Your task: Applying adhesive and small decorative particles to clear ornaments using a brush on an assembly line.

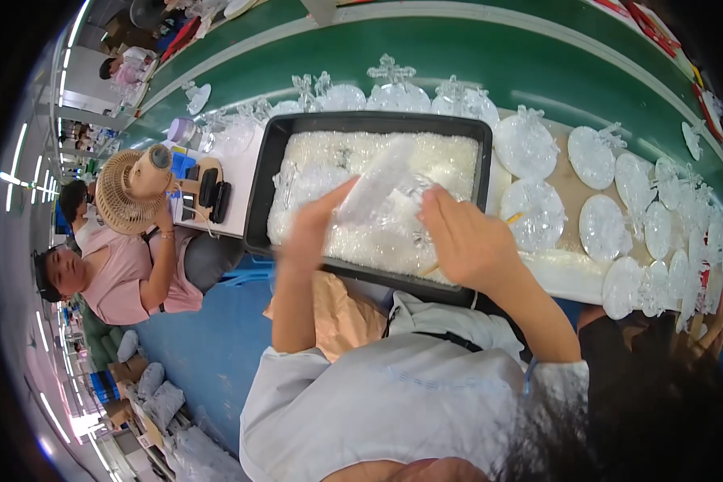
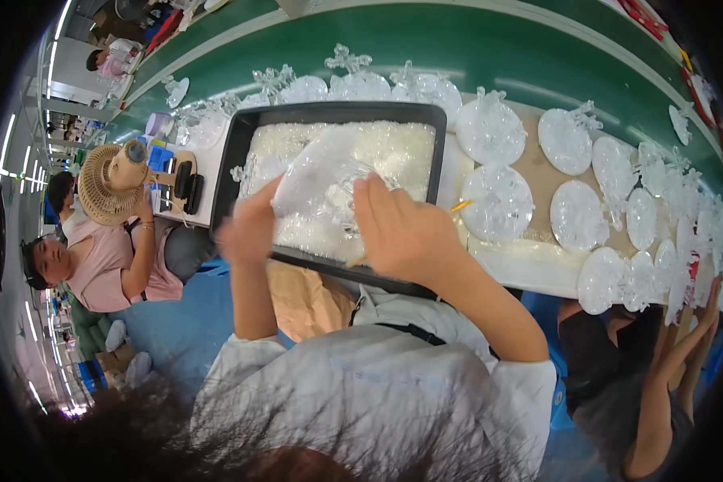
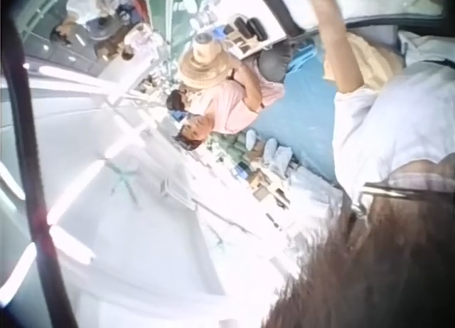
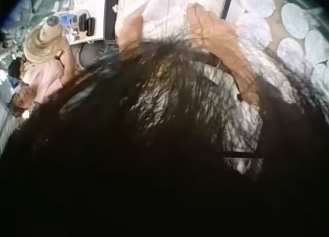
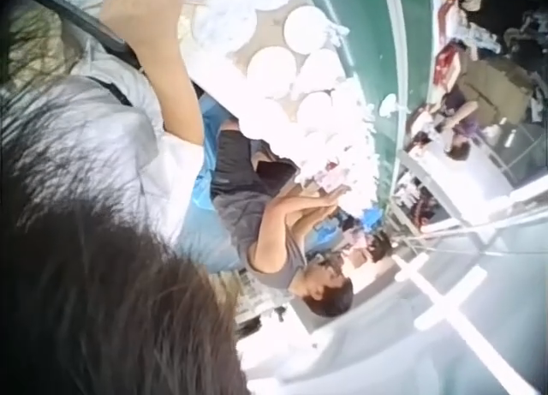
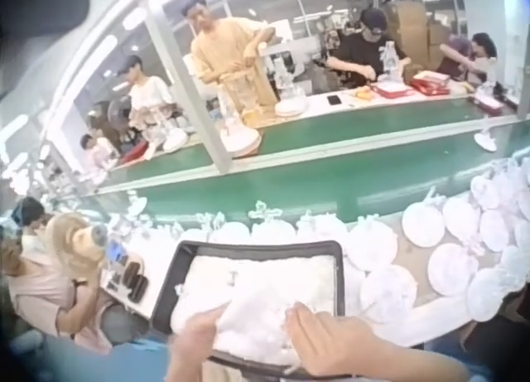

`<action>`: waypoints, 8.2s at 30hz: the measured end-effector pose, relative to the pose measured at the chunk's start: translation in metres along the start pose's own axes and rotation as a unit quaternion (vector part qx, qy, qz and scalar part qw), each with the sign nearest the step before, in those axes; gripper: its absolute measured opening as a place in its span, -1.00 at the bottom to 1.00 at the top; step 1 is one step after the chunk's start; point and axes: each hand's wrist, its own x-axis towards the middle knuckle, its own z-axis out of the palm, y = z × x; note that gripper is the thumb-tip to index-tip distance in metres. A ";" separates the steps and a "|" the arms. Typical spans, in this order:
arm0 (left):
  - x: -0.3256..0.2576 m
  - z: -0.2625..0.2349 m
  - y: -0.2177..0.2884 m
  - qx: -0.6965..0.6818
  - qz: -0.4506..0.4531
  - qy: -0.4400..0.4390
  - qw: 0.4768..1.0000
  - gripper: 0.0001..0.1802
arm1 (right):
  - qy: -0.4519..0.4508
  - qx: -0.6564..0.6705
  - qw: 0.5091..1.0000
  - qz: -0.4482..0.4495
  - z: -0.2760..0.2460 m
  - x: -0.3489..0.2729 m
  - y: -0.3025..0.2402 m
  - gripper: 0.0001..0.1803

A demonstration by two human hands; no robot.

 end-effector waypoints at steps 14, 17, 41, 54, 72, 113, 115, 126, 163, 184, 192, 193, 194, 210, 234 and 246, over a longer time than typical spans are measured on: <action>0.014 0.007 0.039 0.439 0.057 0.112 0.890 -0.68 | -0.014 0.157 0.983 0.099 -0.020 0.050 0.046 -0.81; 0.024 0.011 0.050 0.436 0.143 0.162 0.874 -0.87 | -0.084 0.154 0.980 0.097 -0.015 0.062 0.054 -0.82; 0.086 0.018 0.035 0.382 0.177 0.167 0.891 -0.79 | 0.443 0.497 0.713 0.221 -0.010 -0.012 -0.001 -0.27; 0.070 0.034 0.037 0.428 0.304 0.229 0.820 -0.59 | 0.218 0.442 0.859 0.141 0.027 -0.008 0.002 -0.76; 0.078 0.029 0.038 0.403 0.354 0.116 0.836 -0.53 | 0.165 0.464 0.835 0.246 0.025 -0.008 0.002 -0.86; 0.082 0.036 0.034 0.358 0.385 0.126 0.841 -0.48 | 0.255 0.421 0.843 0.217 0.040 -0.012 0.005 -0.87; 0.082 0.036 0.036 0.361 0.393 0.131 0.835 -0.47 | 0.250 0.429 0.841 0.216 0.039 -0.014 0.005 -0.87; 0.081 0.036 0.033 0.356 0.360 0.142 0.851 -0.49 | 0.252 0.444 0.826 0.238 0.035 -0.013 0.002 -0.85; 0.082 0.031 0.034 0.345 0.391 0.113 0.846 -0.35 | 0.198 0.396 0.872 0.208 0.026 -0.012 -0.002 -0.71; 0.076 0.032 0.036 0.321 0.361 0.130 0.866 -0.55 | 0.226 0.462 0.837 0.185 0.037 -0.017 -0.001 -0.69; 0.079 0.033 0.035 0.321 0.374 0.133 0.860 -0.64 | 0.237 0.459 0.836 0.184 0.036 -0.021 -0.002 -0.73; 0.081 0.033 0.034 0.325 0.396 0.138 0.848 -0.66 | 0.249 0.462 0.829 0.196 0.028 -0.023 -0.001 -0.75; 0.081 0.033 0.034 0.324 0.396 0.137 0.848 -0.66 | 0.260 0.464 0.820 0.209 0.024 -0.023 -0.001 -0.78; 0.075 0.030 0.029 0.315 0.387 0.165 0.851 -0.69 | 0.302 0.498 0.802 0.131 0.038 -0.029 -0.001 -0.89; 0.060 0.031 0.020 0.185 0.231 0.324 0.899 -0.49 | 0.344 0.479 0.782 0.201 0.034 -0.028 0.002 -0.75; 0.059 0.027 0.028 0.203 0.215 0.296 0.908 -0.52 | 0.330 0.508 0.781 0.149 0.028 -0.032 0.007 -0.83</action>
